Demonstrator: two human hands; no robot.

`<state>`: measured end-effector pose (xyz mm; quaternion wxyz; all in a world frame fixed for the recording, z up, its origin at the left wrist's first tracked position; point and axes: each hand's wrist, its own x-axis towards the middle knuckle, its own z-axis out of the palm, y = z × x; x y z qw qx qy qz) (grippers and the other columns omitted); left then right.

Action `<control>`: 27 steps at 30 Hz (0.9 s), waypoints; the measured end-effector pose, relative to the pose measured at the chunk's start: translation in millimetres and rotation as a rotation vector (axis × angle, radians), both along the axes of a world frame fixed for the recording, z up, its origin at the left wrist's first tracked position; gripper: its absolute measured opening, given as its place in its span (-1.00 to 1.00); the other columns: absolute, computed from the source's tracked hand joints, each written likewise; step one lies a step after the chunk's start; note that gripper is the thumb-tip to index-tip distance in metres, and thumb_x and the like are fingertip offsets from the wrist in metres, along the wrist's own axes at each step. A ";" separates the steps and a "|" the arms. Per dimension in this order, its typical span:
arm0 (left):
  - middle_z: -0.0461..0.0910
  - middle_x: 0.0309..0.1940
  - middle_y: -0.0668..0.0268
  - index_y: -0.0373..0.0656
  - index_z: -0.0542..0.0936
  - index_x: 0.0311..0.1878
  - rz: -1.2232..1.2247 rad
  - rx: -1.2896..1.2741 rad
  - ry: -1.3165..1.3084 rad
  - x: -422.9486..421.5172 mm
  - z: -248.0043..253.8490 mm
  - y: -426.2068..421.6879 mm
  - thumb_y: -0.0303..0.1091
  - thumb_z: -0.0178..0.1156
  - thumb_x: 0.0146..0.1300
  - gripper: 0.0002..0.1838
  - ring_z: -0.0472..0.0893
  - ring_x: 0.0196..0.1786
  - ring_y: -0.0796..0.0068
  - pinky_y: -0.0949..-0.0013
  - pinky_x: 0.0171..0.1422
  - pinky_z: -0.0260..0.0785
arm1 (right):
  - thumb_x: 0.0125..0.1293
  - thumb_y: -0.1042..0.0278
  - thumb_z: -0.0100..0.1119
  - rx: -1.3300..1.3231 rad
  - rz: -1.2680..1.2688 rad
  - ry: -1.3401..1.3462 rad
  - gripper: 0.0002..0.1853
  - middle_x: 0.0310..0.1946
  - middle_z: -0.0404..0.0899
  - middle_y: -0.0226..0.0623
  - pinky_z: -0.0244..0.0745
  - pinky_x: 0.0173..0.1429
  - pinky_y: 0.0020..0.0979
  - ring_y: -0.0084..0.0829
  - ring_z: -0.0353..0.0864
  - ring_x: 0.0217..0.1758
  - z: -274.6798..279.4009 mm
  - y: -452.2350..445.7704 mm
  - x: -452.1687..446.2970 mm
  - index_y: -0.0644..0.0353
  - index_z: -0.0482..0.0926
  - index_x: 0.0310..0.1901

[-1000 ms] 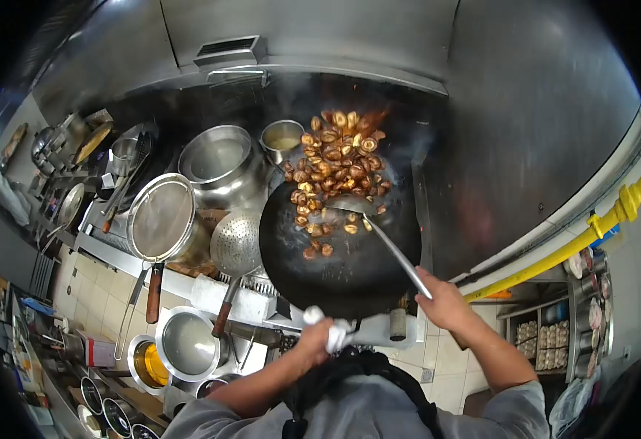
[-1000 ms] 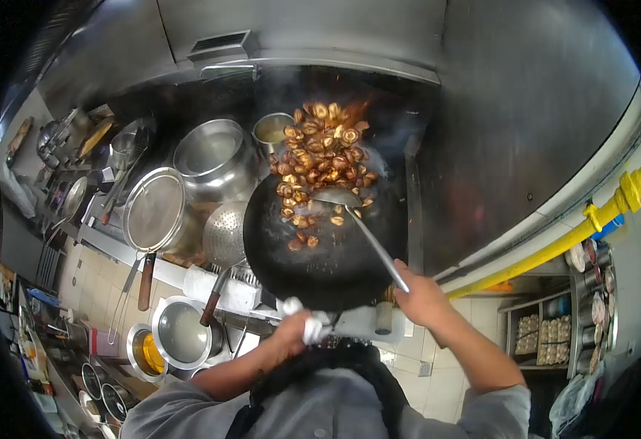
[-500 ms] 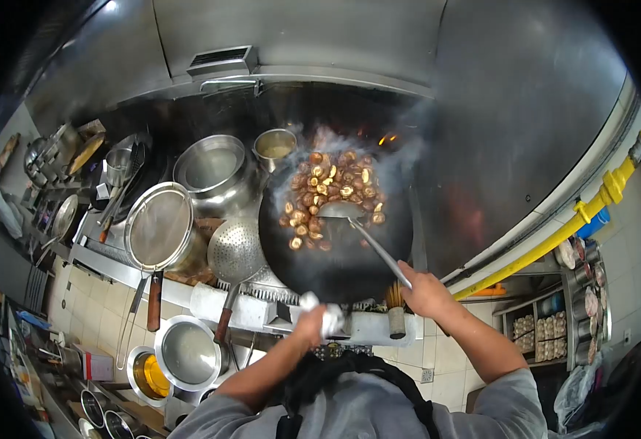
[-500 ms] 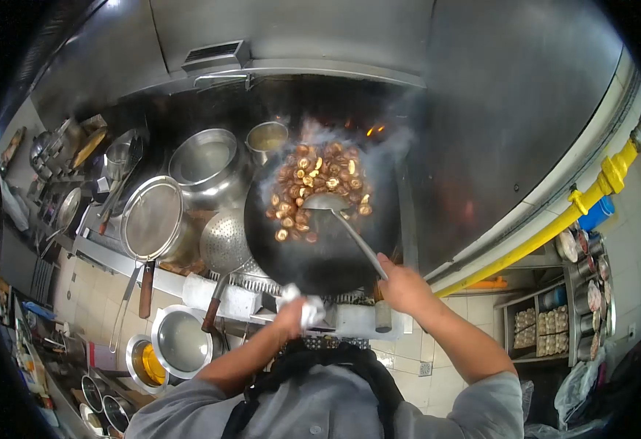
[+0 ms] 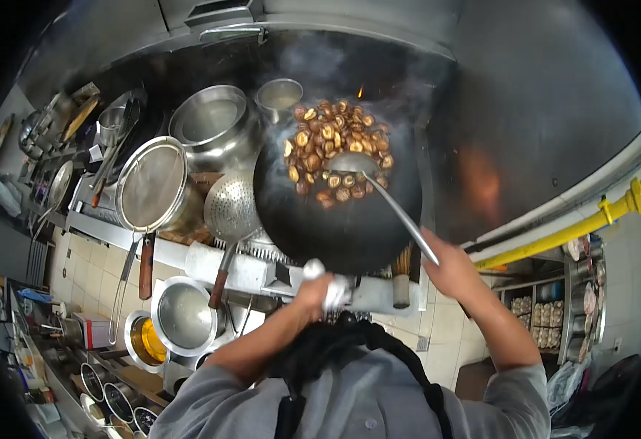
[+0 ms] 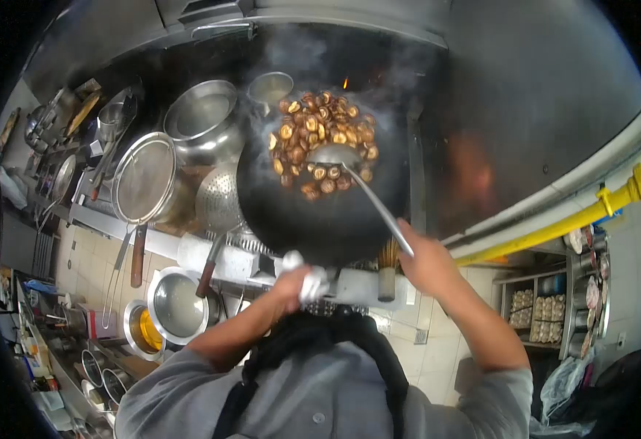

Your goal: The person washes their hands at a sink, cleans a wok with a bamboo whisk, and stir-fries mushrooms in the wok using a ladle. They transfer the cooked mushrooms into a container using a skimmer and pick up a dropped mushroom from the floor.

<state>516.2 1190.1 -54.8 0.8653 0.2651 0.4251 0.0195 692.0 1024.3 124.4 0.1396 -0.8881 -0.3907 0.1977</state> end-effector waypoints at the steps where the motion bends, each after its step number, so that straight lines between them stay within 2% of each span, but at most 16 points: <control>1: 0.56 -0.21 0.08 -0.22 0.39 0.07 -0.054 0.041 -0.029 -10.3 12.0 -2.5 -0.34 -0.09 0.34 -0.71 0.65 -0.30 0.11 0.09 -0.32 0.61 | 0.18 0.41 0.09 0.011 0.001 -0.013 -0.40 0.03 0.52 0.07 0.44 0.14 -0.17 0.03 0.53 0.05 7.4 -8.5 5.2 0.14 0.28 0.31; 2: 0.54 -0.16 0.03 -0.17 0.35 0.14 -0.077 0.019 -0.123 -10.4 20.0 1.4 -0.33 -0.14 0.38 -0.69 0.65 -0.27 0.03 0.04 -0.35 0.59 | 0.18 0.41 0.11 0.134 0.063 -0.033 -0.41 0.03 0.52 0.06 0.44 0.14 -0.17 0.02 0.53 0.05 12.2 -26.1 7.1 0.13 0.30 0.30; 3: 0.57 -0.22 0.08 -0.19 0.39 0.06 0.014 -0.099 -0.131 2.4 16.3 9.9 -0.30 -0.15 0.39 -0.72 0.65 -0.26 0.07 0.09 -0.38 0.56 | 0.17 0.41 0.13 0.245 0.131 -0.046 -0.41 0.03 0.52 0.06 0.44 0.13 -0.18 0.01 0.53 0.05 21.0 -37.9 5.8 0.13 0.32 0.29; 4: 0.57 -0.27 0.12 -0.18 0.41 0.00 0.000 -0.116 -0.109 20.4 16.2 23.9 -0.28 -0.15 0.39 -0.75 0.65 -0.26 0.10 0.12 -0.40 0.54 | 0.10 0.50 0.20 0.204 0.040 0.024 -0.38 0.15 0.46 0.03 0.39 0.22 -0.30 -0.05 0.48 0.19 41.4 -29.4 -2.1 0.23 0.34 0.26; 5: 0.58 -0.31 0.16 -0.18 0.42 -0.06 -0.014 -0.124 -0.092 39.5 16.5 42.0 -0.27 -0.14 0.38 -0.76 0.65 -0.26 0.13 0.15 -0.42 0.52 | 0.10 0.50 0.20 0.204 0.046 0.019 -0.38 0.15 0.46 0.03 0.39 0.22 -0.30 -0.05 0.48 0.19 38.7 -21.7 1.4 0.23 0.34 0.26; 7: 0.56 -0.42 0.24 -0.13 0.46 -0.22 -0.043 -0.104 -0.114 67.9 1.7 68.5 -0.29 -0.05 0.32 -0.84 0.63 -0.40 0.22 0.21 -0.45 0.52 | 0.13 0.47 0.18 0.184 -0.026 -0.033 -0.40 0.13 0.47 0.04 0.39 0.22 -0.29 -0.02 0.48 0.18 13.2 0.2 19.0 0.21 0.35 0.26; 11: 0.58 -0.42 0.32 -0.07 0.49 -0.24 -0.133 -0.045 -0.132 91.4 -35.2 89.1 -0.25 -0.04 0.30 -0.84 0.64 -0.40 0.28 0.20 -0.41 0.52 | 0.17 0.33 0.16 0.184 -0.025 -0.158 -0.44 0.08 0.49 0.05 0.41 0.20 -0.20 0.06 0.48 0.11 -71.4 57.7 59.9 0.12 0.36 0.26; 12: 0.60 -0.41 0.31 -0.05 0.52 -0.25 -0.153 -0.003 -0.133 92.0 -45.7 92.3 -0.17 -0.05 0.33 -0.78 0.62 -0.42 0.32 0.20 -0.37 0.53 | 0.18 0.30 0.16 0.110 -0.062 -0.165 -0.43 0.06 0.50 0.06 0.41 0.19 -0.18 0.07 0.50 0.08 -81.0 70.6 65.0 0.11 0.35 0.27; 13: 0.62 -0.41 0.32 -0.03 0.54 -0.35 -0.224 -0.027 -0.113 87.8 -51.9 100.6 -0.10 0.07 0.27 -0.77 0.63 -0.40 0.34 0.17 -0.34 0.54 | 0.18 0.28 0.16 0.028 -0.093 -0.167 -0.42 0.04 0.51 0.06 0.41 0.18 -0.16 0.07 0.51 0.06 -92.5 80.0 65.7 0.10 0.34 0.28; 15: 0.65 -0.38 0.29 -0.07 0.60 -0.31 -0.324 0.079 -0.028 53.2 -19.0 113.2 0.01 0.22 0.16 -0.68 0.65 -0.32 0.29 0.16 -0.24 0.53 | 0.19 0.24 0.18 -0.006 -0.040 -0.235 -0.41 0.00 0.51 0.02 0.45 0.09 -0.08 0.02 0.51 0.06 -115.7 82.8 75.9 0.03 0.33 0.29; 17: 0.68 -0.33 0.20 -0.15 0.64 -0.23 -0.379 0.757 0.232 -2.0 2.4 136.2 0.02 0.32 -0.01 -0.57 0.66 -0.23 0.26 0.20 -0.14 0.48 | 0.14 0.23 0.27 0.083 0.184 -0.543 -0.36 -0.09 0.44 -0.13 0.40 0.13 -0.12 -0.06 0.47 0.02 -107.4 78.5 58.5 0.11 0.33 0.28; 19: 0.67 -0.31 0.03 -0.30 0.66 -0.25 -0.331 1.054 0.358 -61.5 -18.1 166.2 0.02 0.36 -0.15 -0.46 0.66 -0.23 0.11 0.20 -0.12 0.46 | 0.11 0.25 0.30 0.228 0.270 -0.465 -0.34 -0.08 0.43 -0.10 0.34 0.18 -0.15 -0.05 0.43 0.05 -98.1 76.6 16.9 0.20 0.33 0.26; 21: 0.63 -0.34 -0.10 -0.34 0.65 -0.33 -0.414 1.167 0.550 -92.7 -49.3 173.1 -0.02 0.34 -0.22 -0.48 0.64 -0.21 0.04 0.18 -0.08 0.46 | 0.01 0.29 0.37 0.189 0.407 -0.070 -0.29 -0.09 0.44 -0.10 0.36 0.13 -0.16 -0.03 0.42 0.02 -144.4 61.9 -18.8 0.25 0.34 0.23; 23: 0.62 -0.32 -0.15 -0.41 0.63 -0.35 -0.416 1.178 0.719 -101.1 -45.6 153.8 -0.03 0.31 -0.21 -0.46 0.63 -0.16 0.00 0.17 -0.03 0.46 | -0.06 0.27 0.40 0.045 0.348 0.172 -0.23 -0.02 0.44 -0.01 0.33 0.19 -0.16 -0.02 0.41 0.09 -175.0 62.2 -59.5 0.29 0.32 0.23; 25: 0.62 -0.28 -0.16 -0.45 0.62 -0.33 -0.354 1.217 0.775 -104.3 -86.1 139.9 -0.04 0.31 -0.21 -0.44 0.62 -0.12 -0.01 0.15 0.00 0.45 | -0.06 0.25 0.39 0.009 0.326 0.121 -0.19 0.01 0.44 0.06 0.31 0.22 -0.15 0.01 0.41 0.12 -202.7 75.0 -68.0 0.32 0.27 0.26; 27: 0.63 -0.24 -0.10 -0.39 0.62 -0.24 -0.292 1.194 0.811 -111.5 -76.0 133.4 -0.04 0.32 -0.22 -0.43 0.62 -0.13 -0.03 0.16 0.00 0.45 | -0.06 0.24 0.38 -0.020 0.286 0.059 -0.15 0.03 0.43 0.13 0.29 0.25 -0.14 0.05 0.40 0.14 -225.0 76.4 -68.5 0.34 0.22 0.29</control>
